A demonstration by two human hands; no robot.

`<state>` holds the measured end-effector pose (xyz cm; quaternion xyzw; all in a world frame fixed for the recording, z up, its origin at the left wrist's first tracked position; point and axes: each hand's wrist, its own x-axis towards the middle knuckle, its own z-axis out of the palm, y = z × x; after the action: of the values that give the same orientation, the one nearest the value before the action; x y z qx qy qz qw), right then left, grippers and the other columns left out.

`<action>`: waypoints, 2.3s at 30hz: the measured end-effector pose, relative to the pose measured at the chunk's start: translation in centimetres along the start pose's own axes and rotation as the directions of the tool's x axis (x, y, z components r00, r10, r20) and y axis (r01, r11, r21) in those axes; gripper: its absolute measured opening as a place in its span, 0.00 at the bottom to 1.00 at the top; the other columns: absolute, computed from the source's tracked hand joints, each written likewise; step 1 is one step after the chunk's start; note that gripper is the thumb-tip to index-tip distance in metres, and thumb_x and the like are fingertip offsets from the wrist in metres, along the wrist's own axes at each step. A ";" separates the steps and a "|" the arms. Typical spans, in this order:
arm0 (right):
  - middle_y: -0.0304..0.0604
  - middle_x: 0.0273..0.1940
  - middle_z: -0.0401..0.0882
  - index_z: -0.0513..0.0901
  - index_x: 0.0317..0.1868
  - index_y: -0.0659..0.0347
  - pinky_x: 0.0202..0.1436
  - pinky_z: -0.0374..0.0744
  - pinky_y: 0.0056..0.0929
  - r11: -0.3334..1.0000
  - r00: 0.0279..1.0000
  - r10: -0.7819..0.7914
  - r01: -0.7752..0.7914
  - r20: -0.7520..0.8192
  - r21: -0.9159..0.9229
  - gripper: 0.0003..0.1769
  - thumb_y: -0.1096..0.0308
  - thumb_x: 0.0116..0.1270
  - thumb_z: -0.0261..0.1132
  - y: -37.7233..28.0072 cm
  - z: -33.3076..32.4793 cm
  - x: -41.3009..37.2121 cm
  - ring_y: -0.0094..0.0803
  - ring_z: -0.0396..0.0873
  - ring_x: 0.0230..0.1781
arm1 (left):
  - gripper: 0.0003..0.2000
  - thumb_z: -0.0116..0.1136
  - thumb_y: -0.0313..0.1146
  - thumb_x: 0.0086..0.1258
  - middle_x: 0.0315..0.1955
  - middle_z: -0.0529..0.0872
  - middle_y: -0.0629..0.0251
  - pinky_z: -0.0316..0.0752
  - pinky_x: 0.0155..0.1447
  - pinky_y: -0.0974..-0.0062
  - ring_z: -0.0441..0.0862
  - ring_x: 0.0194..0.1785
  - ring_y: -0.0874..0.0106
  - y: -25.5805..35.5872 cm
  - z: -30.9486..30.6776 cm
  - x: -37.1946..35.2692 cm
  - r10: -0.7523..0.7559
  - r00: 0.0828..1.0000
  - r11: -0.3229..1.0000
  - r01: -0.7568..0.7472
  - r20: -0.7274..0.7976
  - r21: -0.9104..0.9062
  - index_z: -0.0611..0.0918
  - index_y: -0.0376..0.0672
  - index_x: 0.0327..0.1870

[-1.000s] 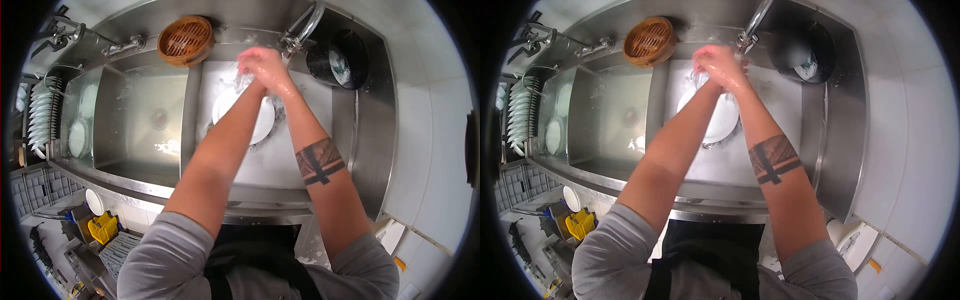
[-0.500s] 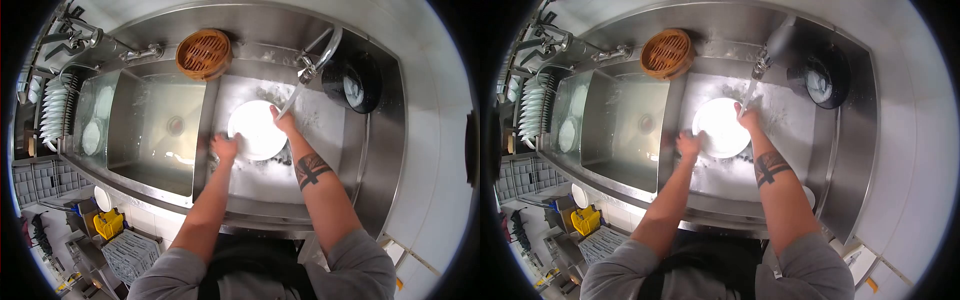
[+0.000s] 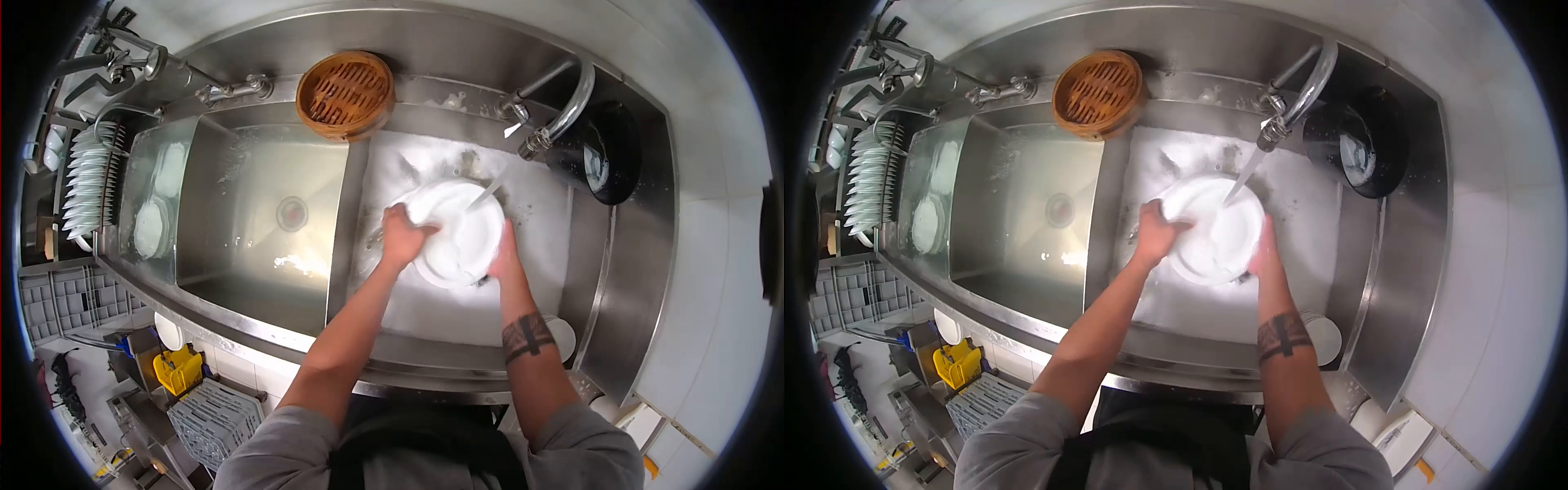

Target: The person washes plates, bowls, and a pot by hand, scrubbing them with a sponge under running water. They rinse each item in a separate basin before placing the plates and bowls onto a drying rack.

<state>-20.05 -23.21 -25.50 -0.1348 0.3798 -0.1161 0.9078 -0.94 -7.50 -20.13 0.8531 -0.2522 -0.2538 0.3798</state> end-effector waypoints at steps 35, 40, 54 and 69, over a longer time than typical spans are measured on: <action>0.52 0.79 0.68 0.61 0.83 0.61 0.82 0.67 0.53 0.803 0.793 -0.594 0.573 0.137 0.164 0.39 0.44 0.83 0.49 11.7 22.3 -13.3 0.52 0.69 0.78 | 0.49 0.70 0.39 0.49 0.63 0.72 0.45 0.58 0.76 0.39 0.69 0.66 0.48 8.6 -22.1 -15.6 0.757 0.650 0.653 -0.751 -0.064 0.096 0.67 0.28 0.76; 0.53 0.78 0.70 0.62 0.83 0.62 0.81 0.68 0.53 0.790 0.782 -0.596 0.611 0.184 -0.039 0.39 0.45 0.83 0.51 18.6 36.7 -10.8 0.52 0.70 0.77 | 0.44 0.78 0.41 0.48 0.56 0.70 0.46 0.67 0.72 0.51 0.66 0.66 0.46 0.8 -40.0 -4.3 0.402 0.887 0.808 -0.460 -0.227 -0.367 0.72 0.33 0.69; 0.58 0.56 0.78 0.65 0.67 0.73 0.63 0.79 0.40 0.475 0.888 -0.456 0.303 0.064 -0.826 0.45 0.73 0.48 0.75 48.4 71.0 12.6 0.45 0.81 0.55 | 0.18 0.65 0.33 0.62 0.42 0.89 0.53 0.86 0.51 0.57 0.89 0.44 0.57 -42.5 -73.9 14.5 -0.041 0.922 0.134 0.386 0.384 -0.913 0.85 0.33 0.52; 0.52 0.54 0.84 0.80 0.62 0.68 0.68 0.78 0.49 0.871 0.955 -0.162 0.020 -0.249 -0.490 0.33 0.68 0.53 0.69 60.6 69.8 31.3 0.49 0.83 0.57 | 0.26 0.67 0.50 0.72 0.51 0.91 0.58 0.81 0.62 0.65 0.88 0.53 0.62 -51.1 -80.9 26.7 -0.201 0.846 0.267 0.533 0.495 -0.803 0.85 0.39 0.63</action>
<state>58.23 34.69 -19.14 -0.3565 0.5153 -0.0789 0.7753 81.56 47.82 -19.14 0.4764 0.0882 -0.5553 0.6760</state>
